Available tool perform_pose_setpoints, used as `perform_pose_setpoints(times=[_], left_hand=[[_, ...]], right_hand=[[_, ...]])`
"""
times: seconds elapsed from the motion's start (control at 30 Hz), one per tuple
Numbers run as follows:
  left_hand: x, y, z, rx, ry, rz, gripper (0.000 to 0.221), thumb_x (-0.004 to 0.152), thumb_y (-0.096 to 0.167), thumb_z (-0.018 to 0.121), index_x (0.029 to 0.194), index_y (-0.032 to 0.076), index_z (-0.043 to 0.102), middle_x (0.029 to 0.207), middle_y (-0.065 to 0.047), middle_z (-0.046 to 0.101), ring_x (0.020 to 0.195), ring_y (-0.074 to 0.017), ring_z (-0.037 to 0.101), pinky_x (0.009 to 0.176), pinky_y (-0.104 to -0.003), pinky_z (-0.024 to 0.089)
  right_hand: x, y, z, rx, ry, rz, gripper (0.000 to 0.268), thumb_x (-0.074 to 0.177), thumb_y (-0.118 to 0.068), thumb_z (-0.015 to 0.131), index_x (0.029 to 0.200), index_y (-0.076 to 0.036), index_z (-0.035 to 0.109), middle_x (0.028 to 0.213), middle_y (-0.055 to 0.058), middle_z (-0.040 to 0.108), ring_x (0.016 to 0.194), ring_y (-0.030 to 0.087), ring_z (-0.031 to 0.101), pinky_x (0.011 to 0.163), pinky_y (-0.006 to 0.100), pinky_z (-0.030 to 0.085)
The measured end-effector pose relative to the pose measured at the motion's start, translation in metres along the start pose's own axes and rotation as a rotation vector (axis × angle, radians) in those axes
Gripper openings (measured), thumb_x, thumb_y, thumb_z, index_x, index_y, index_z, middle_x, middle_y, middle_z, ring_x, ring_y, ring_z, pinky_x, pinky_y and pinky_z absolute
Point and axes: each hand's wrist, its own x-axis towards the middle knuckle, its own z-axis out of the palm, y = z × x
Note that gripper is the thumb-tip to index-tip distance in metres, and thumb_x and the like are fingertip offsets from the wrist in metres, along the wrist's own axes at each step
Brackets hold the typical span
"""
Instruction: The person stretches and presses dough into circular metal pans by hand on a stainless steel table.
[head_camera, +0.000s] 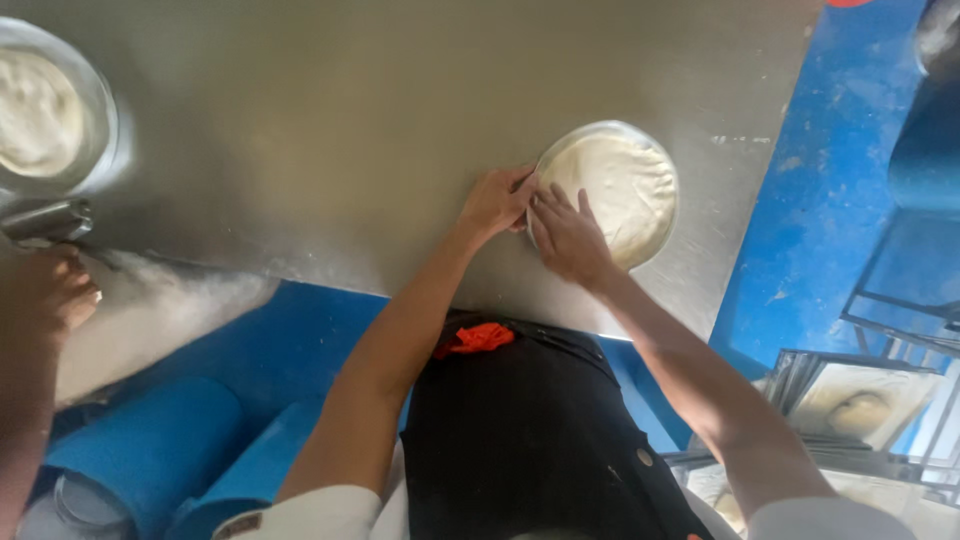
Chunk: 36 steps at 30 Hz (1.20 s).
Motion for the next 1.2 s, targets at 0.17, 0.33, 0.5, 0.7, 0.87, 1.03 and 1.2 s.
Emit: perform_pose_setpoints(times=[0.17, 0.33, 0.5, 0.7, 0.87, 1.03, 1.2], left_hand=[[0.000, 0.004, -0.002, -0.076, -0.049, 0.004, 0.031, 0.102, 0.026, 0.057, 0.113, 0.003, 0.075, 0.061, -0.005, 0.069, 0.048, -0.0122, 0.066, 0.048, -0.029, 0.057], [-0.001, 0.000, 0.001, -0.055, -0.058, 0.057, 0.029, 0.104, 0.023, 0.056, 0.100, 0.000, 0.073, 0.064, -0.003, 0.069, 0.053, -0.0098, 0.070, 0.048, -0.027, 0.062], [-0.003, -0.001, 0.003, -0.057, -0.076, -0.003, 0.036, 0.106, 0.028, 0.056, 0.093, 0.001, 0.075, 0.059, -0.006, 0.065, 0.050, -0.0144, 0.065, 0.049, -0.033, 0.056], [0.005, -0.017, 0.001, 0.118, -0.011, 0.111, 0.032, 0.104, 0.028, 0.055, 0.098, 0.004, 0.077, 0.060, -0.006, 0.069, 0.051, -0.0146, 0.069, 0.052, -0.033, 0.056], [0.002, -0.008, 0.004, 0.016, -0.055, 0.052, 0.033, 0.104, 0.028, 0.053, 0.109, 0.006, 0.076, 0.065, -0.008, 0.070, 0.052, -0.0146, 0.068, 0.052, -0.033, 0.058], [-0.006, 0.015, -0.004, 0.112, -0.019, -0.033, 0.044, 0.098, 0.030, 0.062, 0.138, 0.012, 0.060, 0.065, -0.009, 0.072, 0.051, -0.0132, 0.071, 0.054, -0.031, 0.062], [-0.006, 0.008, -0.002, 0.087, -0.056, 0.044, 0.045, 0.100, 0.026, 0.058, 0.144, 0.014, 0.059, 0.070, -0.008, 0.073, 0.052, -0.0117, 0.069, 0.055, -0.031, 0.062]], right_hand=[[-0.006, -0.024, -0.006, -0.105, 0.021, 0.003, 0.054, 0.104, -0.028, 0.042, 0.144, 0.007, 0.051, 0.157, 0.025, 0.046, 0.150, 0.039, 0.037, 0.120, 0.065, 0.024], [0.004, -0.017, -0.002, -0.091, 0.067, 0.084, 0.056, 0.105, -0.028, 0.040, 0.148, 0.006, 0.049, 0.156, 0.026, 0.047, 0.148, 0.041, 0.038, 0.119, 0.066, 0.023], [0.013, -0.001, -0.011, 0.110, -0.060, 0.206, 0.056, 0.109, -0.032, 0.032, 0.152, 0.002, 0.043, 0.163, 0.022, 0.037, 0.155, 0.035, 0.028, 0.123, 0.067, 0.015], [0.023, -0.001, -0.005, -0.027, -0.186, 0.238, 0.059, 0.108, -0.036, 0.027, 0.154, -0.001, 0.038, 0.165, 0.021, 0.029, 0.155, 0.034, 0.021, 0.121, 0.067, 0.012], [0.042, 0.043, 0.014, -0.128, -0.162, 0.205, 0.055, 0.111, -0.030, 0.033, 0.157, 0.000, 0.040, 0.168, 0.021, 0.035, 0.157, 0.035, 0.029, 0.122, 0.066, 0.024], [-0.011, 0.007, 0.025, -0.363, 0.046, 0.148, 0.063, 0.102, -0.036, 0.047, 0.150, 0.004, 0.043, 0.156, 0.029, 0.038, 0.147, 0.046, 0.032, 0.111, 0.068, 0.022], [-0.054, -0.010, 0.001, 0.017, 0.105, 0.162, 0.063, 0.106, -0.033, 0.046, 0.154, 0.007, 0.040, 0.161, 0.028, 0.038, 0.153, 0.044, 0.031, 0.122, 0.067, 0.019]])
